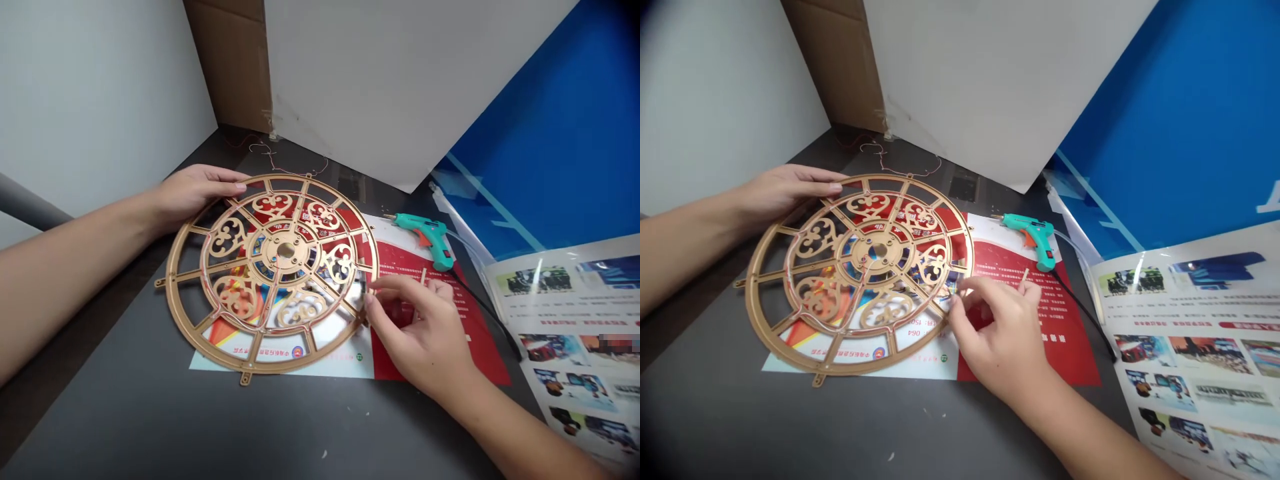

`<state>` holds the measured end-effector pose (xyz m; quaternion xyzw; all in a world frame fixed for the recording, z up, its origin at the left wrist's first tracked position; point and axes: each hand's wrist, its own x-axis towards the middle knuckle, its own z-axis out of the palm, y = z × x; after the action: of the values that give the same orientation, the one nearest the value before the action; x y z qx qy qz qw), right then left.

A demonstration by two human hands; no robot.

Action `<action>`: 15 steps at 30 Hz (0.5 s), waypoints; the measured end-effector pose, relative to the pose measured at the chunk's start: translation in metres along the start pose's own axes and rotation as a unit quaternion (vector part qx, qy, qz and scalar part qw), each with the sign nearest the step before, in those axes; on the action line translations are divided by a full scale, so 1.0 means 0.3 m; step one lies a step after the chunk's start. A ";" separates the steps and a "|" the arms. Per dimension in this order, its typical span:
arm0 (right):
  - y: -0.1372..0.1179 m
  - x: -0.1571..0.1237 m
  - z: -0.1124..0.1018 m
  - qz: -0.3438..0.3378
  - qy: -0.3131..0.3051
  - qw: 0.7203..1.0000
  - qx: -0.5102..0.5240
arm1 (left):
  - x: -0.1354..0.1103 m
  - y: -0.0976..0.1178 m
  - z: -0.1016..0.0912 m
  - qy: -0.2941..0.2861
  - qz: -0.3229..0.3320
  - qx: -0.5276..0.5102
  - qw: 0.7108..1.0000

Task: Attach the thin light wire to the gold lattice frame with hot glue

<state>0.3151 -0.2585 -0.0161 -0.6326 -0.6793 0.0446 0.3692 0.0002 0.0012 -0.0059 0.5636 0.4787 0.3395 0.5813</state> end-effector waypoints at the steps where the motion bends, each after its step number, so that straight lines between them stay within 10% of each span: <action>1: -0.002 0.002 -0.002 -0.008 -0.011 1.000 0.002 | 0.000 0.001 -0.005 0.000 -0.006 -0.007 1.000; 15: -0.007 0.004 -0.036 -0.158 -0.122 0.980 -0.021 | 0.003 0.028 -0.069 -0.032 -0.061 -0.018 0.997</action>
<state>0.3195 -0.2622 -0.0066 -0.5144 -0.8117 0.0482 0.2723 -0.0178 0.0102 0.0042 0.5334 0.4873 0.2935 0.6260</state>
